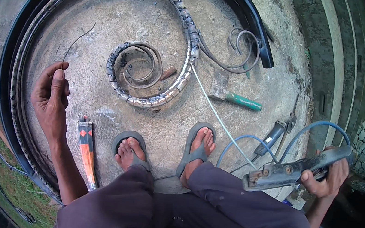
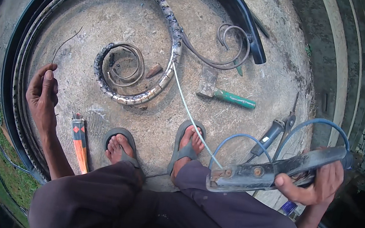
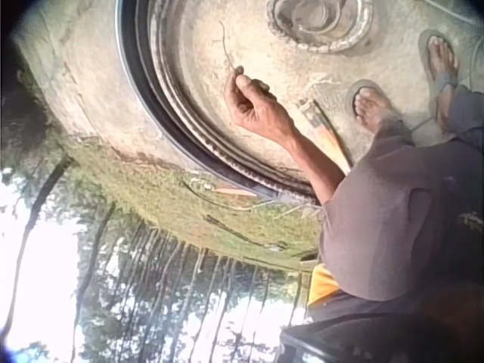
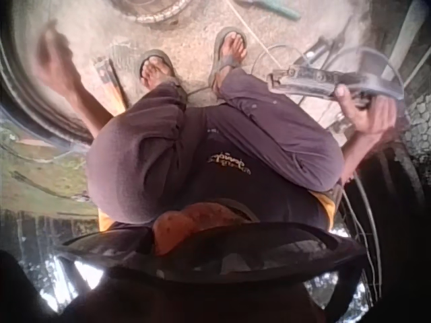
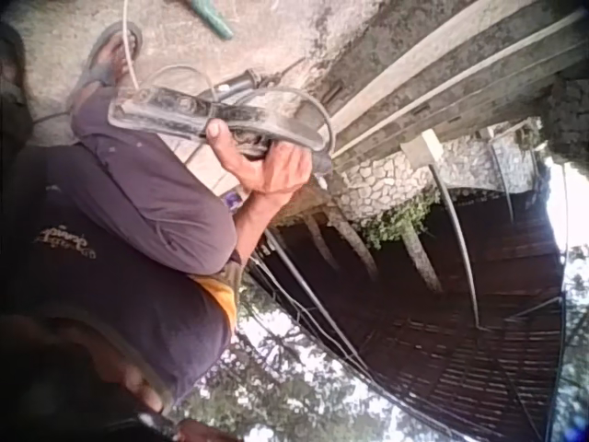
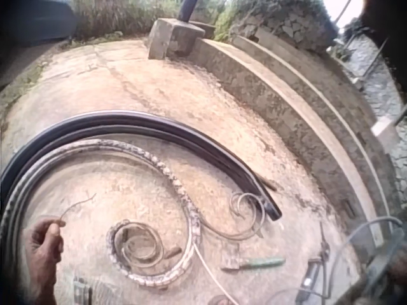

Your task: The person welds joints on a curved metal frame using a welding electrode clamp and wire, installs a new welding rod into the clamp, and welds additional joints along the metal frame.

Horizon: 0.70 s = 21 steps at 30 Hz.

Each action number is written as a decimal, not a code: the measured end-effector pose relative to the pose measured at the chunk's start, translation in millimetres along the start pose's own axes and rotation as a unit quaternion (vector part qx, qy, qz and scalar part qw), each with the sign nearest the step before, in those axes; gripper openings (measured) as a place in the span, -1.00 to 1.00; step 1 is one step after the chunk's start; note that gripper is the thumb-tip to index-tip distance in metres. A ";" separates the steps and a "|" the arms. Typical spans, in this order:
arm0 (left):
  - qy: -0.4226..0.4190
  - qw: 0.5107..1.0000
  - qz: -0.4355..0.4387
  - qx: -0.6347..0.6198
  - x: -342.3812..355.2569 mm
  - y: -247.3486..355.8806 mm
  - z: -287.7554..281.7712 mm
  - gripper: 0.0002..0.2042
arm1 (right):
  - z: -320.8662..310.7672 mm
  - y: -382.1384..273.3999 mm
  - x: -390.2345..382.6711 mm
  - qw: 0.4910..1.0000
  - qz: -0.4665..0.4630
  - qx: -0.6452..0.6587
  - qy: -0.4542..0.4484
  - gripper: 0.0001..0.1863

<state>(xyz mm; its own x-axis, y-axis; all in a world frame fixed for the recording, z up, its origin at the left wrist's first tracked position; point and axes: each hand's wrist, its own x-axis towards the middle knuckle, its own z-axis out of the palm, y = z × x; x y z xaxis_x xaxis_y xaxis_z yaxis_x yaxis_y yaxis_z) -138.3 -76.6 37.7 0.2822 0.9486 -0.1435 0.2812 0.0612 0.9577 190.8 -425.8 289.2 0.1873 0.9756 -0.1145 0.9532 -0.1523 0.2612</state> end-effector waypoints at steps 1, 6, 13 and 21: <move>0.010 1.000 0.002 0.008 -0.8 1.9 -2.5 -0.76 | 15.4 12.8 8.0 0.991 0.114 0.055 -0.038 -0.40; -0.012 1.000 0.014 0.007 1.7 0.0 10.2 -0.77 | 22.0 38.9 29.5 0.933 0.300 0.188 -0.061 -0.16; -0.063 0.998 -0.020 0.019 -10.5 19.0 14.7 -0.77 | 12.6 0.4 -3.6 0.971 0.189 0.112 0.090 -0.16; -0.174 0.984 -0.039 0.008 -32.2 12.5 50.6 -0.73 | 19.0 -23.9 -34.6 0.983 0.160 0.013 0.085 -0.21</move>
<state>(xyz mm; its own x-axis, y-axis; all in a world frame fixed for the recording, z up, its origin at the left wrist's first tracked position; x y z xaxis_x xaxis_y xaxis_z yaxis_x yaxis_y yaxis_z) -97.5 -122.1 41.6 0.5560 0.7767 -0.2960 0.3279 0.1222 0.9368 166.0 -458.9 268.7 0.4384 0.8890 0.1318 0.8581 -0.4577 0.2326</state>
